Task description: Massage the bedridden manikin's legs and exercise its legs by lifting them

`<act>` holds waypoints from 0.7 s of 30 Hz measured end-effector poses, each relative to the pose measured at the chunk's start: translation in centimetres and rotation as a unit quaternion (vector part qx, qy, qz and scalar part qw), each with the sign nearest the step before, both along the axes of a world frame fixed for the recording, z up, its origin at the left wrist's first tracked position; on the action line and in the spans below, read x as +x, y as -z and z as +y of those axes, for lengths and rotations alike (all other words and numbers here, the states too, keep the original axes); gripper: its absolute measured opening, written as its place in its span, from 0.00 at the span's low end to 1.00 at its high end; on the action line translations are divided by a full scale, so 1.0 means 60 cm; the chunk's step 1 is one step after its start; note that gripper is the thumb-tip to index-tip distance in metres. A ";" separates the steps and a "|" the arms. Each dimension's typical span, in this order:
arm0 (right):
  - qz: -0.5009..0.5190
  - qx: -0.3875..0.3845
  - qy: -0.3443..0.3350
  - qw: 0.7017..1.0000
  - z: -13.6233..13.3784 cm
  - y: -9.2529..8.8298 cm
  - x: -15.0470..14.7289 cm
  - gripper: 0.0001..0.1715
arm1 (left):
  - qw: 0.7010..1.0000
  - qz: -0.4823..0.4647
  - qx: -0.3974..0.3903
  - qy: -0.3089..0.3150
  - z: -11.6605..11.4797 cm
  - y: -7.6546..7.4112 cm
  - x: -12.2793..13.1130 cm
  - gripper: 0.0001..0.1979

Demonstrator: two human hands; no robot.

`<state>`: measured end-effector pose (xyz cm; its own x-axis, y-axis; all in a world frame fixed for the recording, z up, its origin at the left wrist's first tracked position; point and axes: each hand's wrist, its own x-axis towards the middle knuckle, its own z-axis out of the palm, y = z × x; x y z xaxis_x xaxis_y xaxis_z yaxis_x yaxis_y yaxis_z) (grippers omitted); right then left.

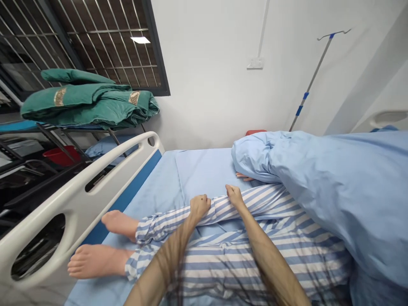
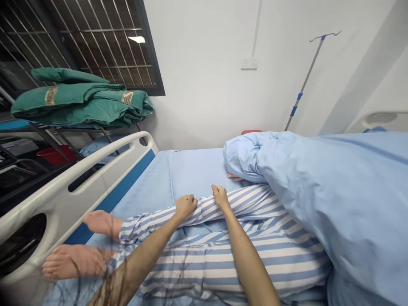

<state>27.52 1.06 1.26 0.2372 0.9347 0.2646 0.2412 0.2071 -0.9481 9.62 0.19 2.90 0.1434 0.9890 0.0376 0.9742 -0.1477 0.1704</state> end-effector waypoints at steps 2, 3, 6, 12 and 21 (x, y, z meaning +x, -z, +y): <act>0.001 -0.001 -0.003 1.000 0.001 -0.002 -0.002 0.30 | 1.000 0.001 0.007 0.020 0.006 -0.020 0.020 0.19; 0.001 -0.001 -0.004 1.000 0.001 -0.003 -0.002 0.30 | 1.000 -0.004 0.014 0.023 0.009 -0.027 0.033 0.19; -0.001 0.001 -0.004 1.000 0.001 -0.003 -0.002 0.31 | 0.999 -0.030 0.021 0.008 0.013 -0.025 0.072 0.19; 0.003 0.007 -0.014 1.000 0.001 0.001 -0.004 0.31 | 0.997 -0.047 0.048 0.039 0.000 0.037 0.102 0.18; -0.009 -0.001 -0.038 0.999 0.011 -0.056 0.017 0.29 | 0.998 -0.036 0.046 0.037 0.001 0.040 0.100 0.18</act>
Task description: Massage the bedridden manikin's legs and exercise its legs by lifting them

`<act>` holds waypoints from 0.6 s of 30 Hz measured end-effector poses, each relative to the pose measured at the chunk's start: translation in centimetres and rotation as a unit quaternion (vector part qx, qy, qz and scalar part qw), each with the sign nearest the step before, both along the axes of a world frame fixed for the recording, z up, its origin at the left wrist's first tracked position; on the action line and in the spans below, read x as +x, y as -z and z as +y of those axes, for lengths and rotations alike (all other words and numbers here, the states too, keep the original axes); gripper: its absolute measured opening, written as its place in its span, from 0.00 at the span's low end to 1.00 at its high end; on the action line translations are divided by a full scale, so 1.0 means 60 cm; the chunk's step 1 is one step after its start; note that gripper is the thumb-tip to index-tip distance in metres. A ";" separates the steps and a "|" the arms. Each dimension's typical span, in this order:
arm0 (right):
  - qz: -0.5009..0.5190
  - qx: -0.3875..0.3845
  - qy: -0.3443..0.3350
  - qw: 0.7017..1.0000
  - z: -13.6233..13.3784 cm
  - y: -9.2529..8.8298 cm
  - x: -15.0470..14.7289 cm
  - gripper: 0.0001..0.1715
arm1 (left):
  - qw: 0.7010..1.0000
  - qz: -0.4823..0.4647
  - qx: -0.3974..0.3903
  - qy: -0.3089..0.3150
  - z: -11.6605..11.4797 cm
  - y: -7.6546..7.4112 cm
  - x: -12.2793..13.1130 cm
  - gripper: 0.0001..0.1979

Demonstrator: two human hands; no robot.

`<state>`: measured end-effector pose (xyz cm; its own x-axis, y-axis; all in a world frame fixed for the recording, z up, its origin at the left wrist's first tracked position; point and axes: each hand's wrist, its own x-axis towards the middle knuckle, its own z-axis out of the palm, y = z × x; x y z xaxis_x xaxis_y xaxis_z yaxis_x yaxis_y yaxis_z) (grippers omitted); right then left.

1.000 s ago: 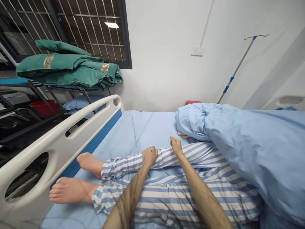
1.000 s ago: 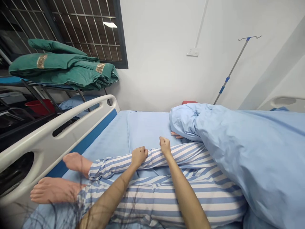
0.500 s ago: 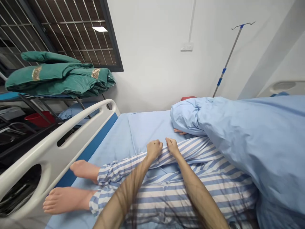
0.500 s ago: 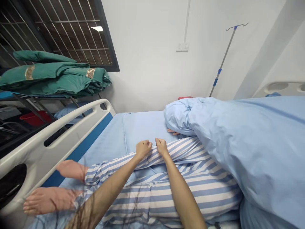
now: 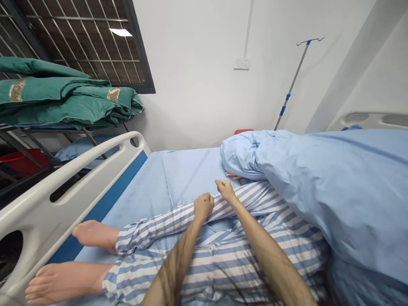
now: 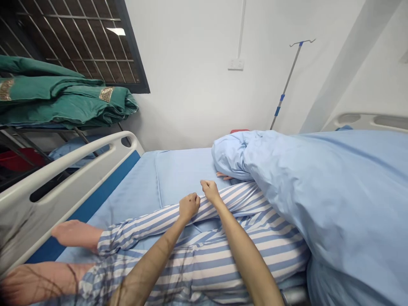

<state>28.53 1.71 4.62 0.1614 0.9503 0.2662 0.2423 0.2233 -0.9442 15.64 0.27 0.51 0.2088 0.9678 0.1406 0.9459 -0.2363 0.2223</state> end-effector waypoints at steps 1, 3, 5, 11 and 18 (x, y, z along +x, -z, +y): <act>-0.006 0.016 0.000 1.000 0.001 -0.011 0.006 0.29 | 1.000 -0.001 0.001 -0.002 0.000 0.000 0.000 0.18; -0.013 0.039 0.005 0.999 0.002 -0.023 0.019 0.29 | 1.000 -0.002 0.003 -0.007 0.001 0.002 0.001 0.18; -0.016 0.035 0.022 0.999 -0.001 -0.018 0.032 0.29 | 1.000 -0.001 0.005 -0.009 0.001 0.004 0.002 0.18; -0.021 -0.005 0.026 0.999 -0.016 0.044 0.053 0.29 | 1.000 0.015 0.012 -0.015 -0.002 0.005 -0.001 0.18; 0.004 0.005 0.040 0.999 -0.006 0.051 0.055 0.29 | 0.998 0.044 -0.047 0.028 0.018 -0.062 0.014 0.20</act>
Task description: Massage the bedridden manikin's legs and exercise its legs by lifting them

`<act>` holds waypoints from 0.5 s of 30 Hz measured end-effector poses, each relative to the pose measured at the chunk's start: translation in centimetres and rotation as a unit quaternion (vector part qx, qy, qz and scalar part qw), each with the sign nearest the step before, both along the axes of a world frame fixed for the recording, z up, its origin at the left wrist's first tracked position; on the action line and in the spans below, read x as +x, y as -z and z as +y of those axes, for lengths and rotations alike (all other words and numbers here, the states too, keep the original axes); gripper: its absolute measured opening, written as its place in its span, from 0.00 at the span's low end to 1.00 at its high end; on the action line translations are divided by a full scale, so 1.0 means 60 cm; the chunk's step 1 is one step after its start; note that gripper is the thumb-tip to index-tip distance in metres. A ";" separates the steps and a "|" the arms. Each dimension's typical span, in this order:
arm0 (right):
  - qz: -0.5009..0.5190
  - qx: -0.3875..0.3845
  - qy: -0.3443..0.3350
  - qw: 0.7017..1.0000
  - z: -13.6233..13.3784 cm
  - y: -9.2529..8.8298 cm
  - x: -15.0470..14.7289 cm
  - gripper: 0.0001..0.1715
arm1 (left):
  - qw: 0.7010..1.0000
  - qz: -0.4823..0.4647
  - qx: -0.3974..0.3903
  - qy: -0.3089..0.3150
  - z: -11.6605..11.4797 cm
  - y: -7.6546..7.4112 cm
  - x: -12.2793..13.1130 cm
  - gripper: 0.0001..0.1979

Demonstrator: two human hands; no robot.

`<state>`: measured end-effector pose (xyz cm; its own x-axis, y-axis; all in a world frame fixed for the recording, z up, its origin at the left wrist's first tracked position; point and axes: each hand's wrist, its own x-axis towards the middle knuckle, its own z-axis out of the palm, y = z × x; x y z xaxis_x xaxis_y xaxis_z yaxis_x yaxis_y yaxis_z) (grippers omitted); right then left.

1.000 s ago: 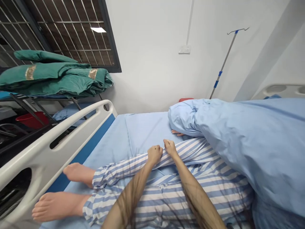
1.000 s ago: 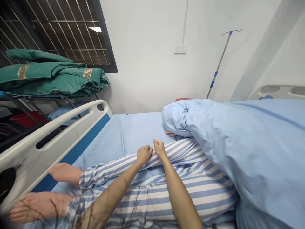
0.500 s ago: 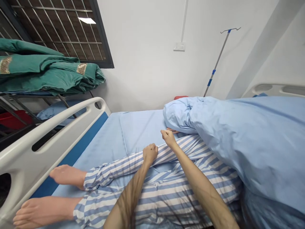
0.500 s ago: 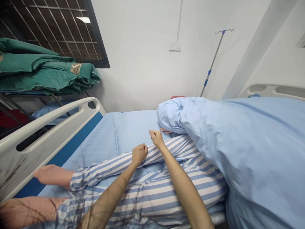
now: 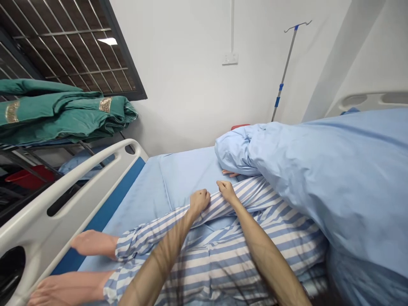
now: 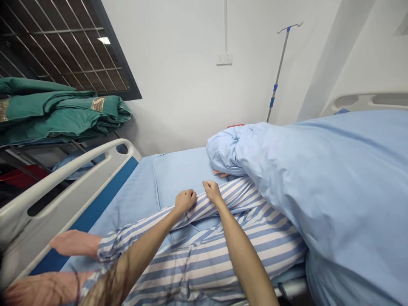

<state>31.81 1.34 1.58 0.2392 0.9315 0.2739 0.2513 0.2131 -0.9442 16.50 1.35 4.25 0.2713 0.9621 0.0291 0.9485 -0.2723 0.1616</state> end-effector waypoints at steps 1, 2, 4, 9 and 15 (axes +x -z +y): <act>0.005 0.002 0.002 1.000 0.001 0.000 0.001 0.29 | 1.000 -0.010 0.004 -0.001 0.002 -0.007 0.011 0.20; 0.009 0.003 0.001 1.000 0.002 0.000 0.002 0.29 | 1.000 -0.023 0.010 -0.006 0.002 -0.011 0.023 0.20; 0.018 0.002 -0.003 1.000 0.002 0.001 0.004 0.28 | 0.999 -0.043 0.015 -0.023 -0.003 -0.005 0.049 0.20; 0.007 -0.012 0.001 1.000 -0.002 0.002 -0.002 0.27 | 0.998 -0.047 0.039 -0.016 -0.028 0.037 0.081 0.19; -0.001 -0.029 0.035 0.999 -0.007 -0.012 -0.013 0.26 | 0.998 -0.043 0.046 -0.011 -0.029 0.045 0.076 0.17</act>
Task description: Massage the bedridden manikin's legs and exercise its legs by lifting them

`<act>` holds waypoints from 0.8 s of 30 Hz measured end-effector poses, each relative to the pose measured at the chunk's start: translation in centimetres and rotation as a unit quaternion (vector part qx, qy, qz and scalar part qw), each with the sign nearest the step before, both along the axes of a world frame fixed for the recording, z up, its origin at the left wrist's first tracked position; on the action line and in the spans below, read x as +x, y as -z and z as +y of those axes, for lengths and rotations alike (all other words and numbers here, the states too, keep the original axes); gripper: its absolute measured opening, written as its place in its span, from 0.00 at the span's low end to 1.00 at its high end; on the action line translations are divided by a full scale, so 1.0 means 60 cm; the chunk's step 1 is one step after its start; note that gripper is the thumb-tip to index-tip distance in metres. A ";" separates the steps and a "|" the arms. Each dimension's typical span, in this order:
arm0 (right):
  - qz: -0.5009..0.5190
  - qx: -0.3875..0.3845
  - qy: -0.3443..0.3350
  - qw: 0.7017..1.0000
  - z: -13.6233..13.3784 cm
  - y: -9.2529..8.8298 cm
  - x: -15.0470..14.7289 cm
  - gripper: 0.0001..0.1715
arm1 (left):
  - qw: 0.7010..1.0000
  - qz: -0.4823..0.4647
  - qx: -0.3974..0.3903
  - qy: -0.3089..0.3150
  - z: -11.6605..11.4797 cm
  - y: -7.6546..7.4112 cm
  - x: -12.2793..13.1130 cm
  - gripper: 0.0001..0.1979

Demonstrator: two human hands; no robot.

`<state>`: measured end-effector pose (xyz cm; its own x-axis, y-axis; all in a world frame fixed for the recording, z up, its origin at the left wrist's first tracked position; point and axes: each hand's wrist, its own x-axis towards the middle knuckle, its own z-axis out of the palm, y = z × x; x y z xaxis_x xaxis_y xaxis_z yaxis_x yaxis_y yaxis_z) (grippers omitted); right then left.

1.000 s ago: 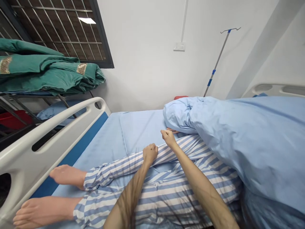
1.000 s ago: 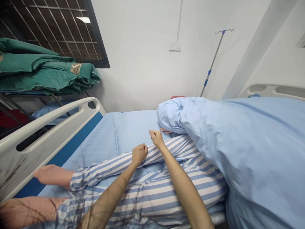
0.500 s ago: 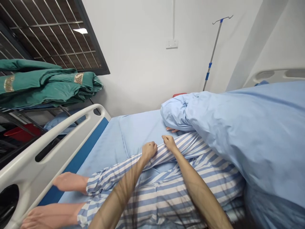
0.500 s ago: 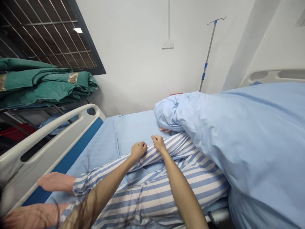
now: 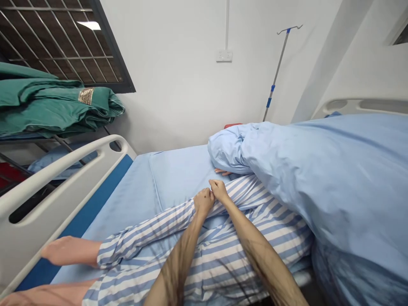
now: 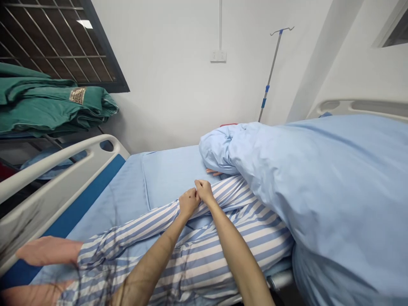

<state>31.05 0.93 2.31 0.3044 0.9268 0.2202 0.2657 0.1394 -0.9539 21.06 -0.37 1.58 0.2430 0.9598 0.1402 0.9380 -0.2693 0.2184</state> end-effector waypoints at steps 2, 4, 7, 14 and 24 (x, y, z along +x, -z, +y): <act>0.010 0.003 0.001 1.000 0.005 -0.020 0.010 0.26 | 1.000 0.000 0.012 -0.004 0.001 0.002 0.000 0.18; 0.013 0.024 0.002 1.000 0.013 -0.044 0.028 0.26 | 1.000 -0.003 0.021 -0.007 0.002 0.005 0.001 0.18; 0.025 0.061 0.008 0.998 0.024 -0.069 0.060 0.27 | 1.000 -0.007 0.027 -0.009 0.003 0.010 0.003 0.18; -0.007 0.043 0.074 0.996 0.002 -0.010 0.094 0.26 | 0.999 0.001 0.033 -0.018 0.005 0.016 0.003 0.17; 0.041 0.043 0.075 0.995 0.001 -0.006 0.094 0.25 | 0.999 -0.018 -0.012 -0.039 0.019 -0.072 0.018 0.17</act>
